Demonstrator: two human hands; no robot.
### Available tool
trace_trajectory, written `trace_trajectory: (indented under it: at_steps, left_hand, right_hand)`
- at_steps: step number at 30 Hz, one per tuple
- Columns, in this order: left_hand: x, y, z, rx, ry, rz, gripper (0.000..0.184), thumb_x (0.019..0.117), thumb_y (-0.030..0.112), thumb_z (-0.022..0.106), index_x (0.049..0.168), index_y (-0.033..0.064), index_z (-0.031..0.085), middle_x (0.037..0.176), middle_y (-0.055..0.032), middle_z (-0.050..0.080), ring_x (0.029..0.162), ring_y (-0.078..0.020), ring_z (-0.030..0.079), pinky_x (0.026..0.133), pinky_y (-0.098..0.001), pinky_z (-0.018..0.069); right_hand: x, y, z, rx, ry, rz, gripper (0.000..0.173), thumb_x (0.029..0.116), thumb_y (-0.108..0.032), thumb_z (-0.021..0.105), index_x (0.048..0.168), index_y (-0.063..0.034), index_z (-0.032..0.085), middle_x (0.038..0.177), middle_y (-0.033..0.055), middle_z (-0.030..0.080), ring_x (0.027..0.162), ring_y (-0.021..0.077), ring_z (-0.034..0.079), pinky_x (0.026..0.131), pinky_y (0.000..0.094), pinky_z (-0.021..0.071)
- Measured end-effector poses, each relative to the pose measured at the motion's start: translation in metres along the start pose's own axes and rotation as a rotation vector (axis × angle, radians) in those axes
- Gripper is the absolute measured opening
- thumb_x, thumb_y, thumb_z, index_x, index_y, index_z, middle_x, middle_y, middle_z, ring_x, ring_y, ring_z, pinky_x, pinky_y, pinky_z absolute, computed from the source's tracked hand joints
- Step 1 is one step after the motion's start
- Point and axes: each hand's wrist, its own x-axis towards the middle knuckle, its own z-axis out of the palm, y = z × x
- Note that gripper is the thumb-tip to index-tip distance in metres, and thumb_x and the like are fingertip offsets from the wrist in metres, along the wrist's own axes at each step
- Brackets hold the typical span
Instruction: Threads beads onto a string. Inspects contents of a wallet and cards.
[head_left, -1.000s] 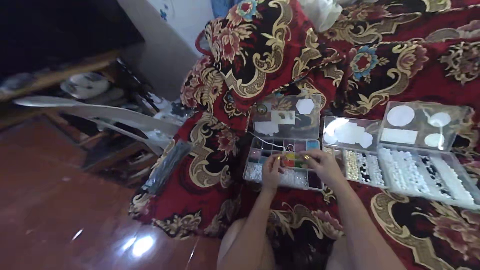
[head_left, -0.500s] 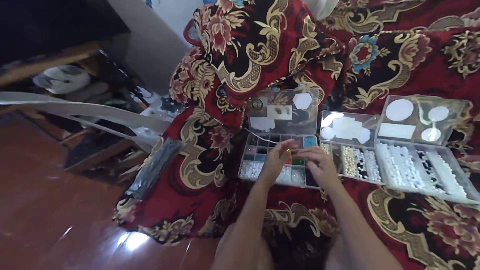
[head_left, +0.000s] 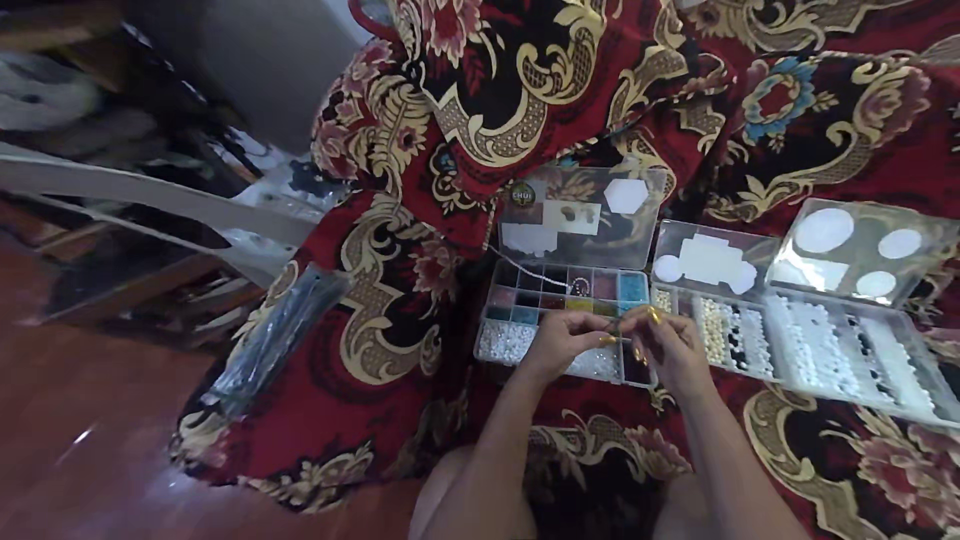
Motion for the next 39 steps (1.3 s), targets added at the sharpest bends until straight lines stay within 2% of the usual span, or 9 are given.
trace_trajectory:
  at_steps: [6, 12, 17, 20, 22, 23, 25, 29, 39]
  left_hand:
    - [-0.006, 0.005, -0.007, 0.017, 0.210, -0.008, 0.011, 0.0953, -0.001, 0.064, 0.101, -0.0031, 0.073, 0.085, -0.0003, 0.073, 0.073, -0.0039, 0.068, 0.073, -0.0220, 0.0582]
    - [-0.010, 0.012, -0.007, 0.084, 0.391, 0.011, 0.005, 0.0935, 0.000, 0.067, 0.096, -0.0034, 0.070, 0.079, 0.0001, 0.070, 0.067, -0.0026, 0.064, 0.067, -0.0197, 0.0557]
    - [-0.009, 0.008, -0.003, 0.110, 0.370, 0.141, 0.012, 0.0970, -0.001, 0.060, 0.101, -0.0039, 0.070, 0.086, -0.0003, 0.071, 0.072, -0.0009, 0.065, 0.070, -0.0185, 0.0553]
    - [-0.008, -0.006, -0.001, 0.347, 0.327, 0.281, 0.011, 0.0932, 0.006, 0.068, 0.099, -0.0001, 0.076, 0.094, -0.0044, 0.073, 0.081, -0.0022, 0.066, 0.077, -0.0197, 0.0559]
    - [-0.006, -0.013, 0.000, 0.451, 0.329, 0.336, 0.010, 0.0909, 0.011, 0.072, 0.096, 0.0033, 0.078, 0.095, -0.0055, 0.072, 0.082, -0.0045, 0.067, 0.077, -0.0215, 0.0562]
    - [-0.006, -0.012, 0.000, 0.486, 0.332, 0.343, 0.011, 0.0901, 0.012, 0.073, 0.095, 0.0040, 0.078, 0.096, -0.0063, 0.072, 0.082, -0.0059, 0.066, 0.077, -0.0228, 0.0558]
    - [-0.007, -0.010, -0.001, 0.505, 0.335, 0.334, 0.011, 0.0895, 0.014, 0.074, 0.096, 0.0059, 0.079, 0.097, -0.0059, 0.070, 0.082, -0.0059, 0.064, 0.076, -0.0222, 0.0539]
    - [-0.001, -0.001, -0.009, 0.488, 0.270, 0.292, 0.009, 0.0889, 0.013, 0.076, 0.094, 0.0053, 0.078, 0.093, -0.0038, 0.069, 0.078, -0.0034, 0.062, 0.072, -0.0196, 0.0527]
    - [-0.002, 0.004, -0.024, 0.479, 0.210, 0.170, 0.006, 0.0876, 0.009, 0.077, 0.092, 0.0050, 0.076, 0.094, -0.0020, 0.068, 0.078, -0.0013, 0.060, 0.070, -0.0168, 0.0507]
  right_hand:
    - [-0.001, 0.007, 0.002, -0.029, 0.060, -0.001, 0.038, 0.1051, -0.030, 0.050, 0.090, -0.0097, 0.078, 0.089, -0.0061, 0.074, 0.056, -0.0054, 0.053, 0.050, 0.0125, 0.0453]
    - [0.000, 0.000, 0.010, -0.067, 0.047, 0.051, 0.027, 0.1033, -0.019, 0.050, 0.098, -0.0066, 0.074, 0.087, -0.0073, 0.073, 0.056, -0.0055, 0.053, 0.050, 0.0124, 0.0452]
    - [0.005, -0.001, 0.017, -0.592, 0.112, 0.043, 0.027, 0.0999, -0.020, 0.056, 0.098, -0.0019, 0.076, 0.078, -0.0021, 0.070, 0.059, -0.0034, 0.057, 0.056, 0.0153, 0.0487]
    - [0.006, 0.001, 0.023, -0.709, 0.138, -0.014, 0.031, 0.0989, -0.025, 0.059, 0.104, -0.0020, 0.079, 0.102, 0.0114, 0.077, 0.089, 0.0115, 0.073, 0.079, 0.0298, 0.0587]
    - [0.007, -0.006, 0.030, -0.477, 0.097, 0.091, 0.029, 0.0998, -0.022, 0.060, 0.114, -0.0018, 0.075, 0.119, 0.0080, 0.073, 0.089, 0.0037, 0.070, 0.070, 0.0192, 0.0563]
    - [0.007, -0.010, 0.034, -0.334, 0.068, 0.158, 0.028, 0.0991, -0.017, 0.062, 0.119, 0.0005, 0.072, 0.117, 0.0061, 0.073, 0.082, 0.0020, 0.068, 0.063, 0.0174, 0.0555]
    - [0.007, -0.018, 0.038, -0.173, 0.021, 0.256, 0.030, 0.0966, -0.005, 0.063, 0.125, 0.0037, 0.066, 0.108, 0.0068, 0.074, 0.078, 0.0074, 0.072, 0.065, 0.0226, 0.0619]
    - [0.005, -0.022, 0.040, -0.207, 0.087, 0.297, 0.020, 0.0945, -0.001, 0.066, 0.113, 0.0037, 0.071, 0.080, 0.0018, 0.073, 0.062, 0.0055, 0.068, 0.061, 0.0205, 0.0600]
    - [0.009, -0.019, 0.042, -0.306, 0.079, 0.372, 0.006, 0.0943, 0.000, 0.067, 0.096, 0.0013, 0.073, 0.073, 0.0004, 0.073, 0.061, 0.0042, 0.070, 0.063, 0.0200, 0.0612]
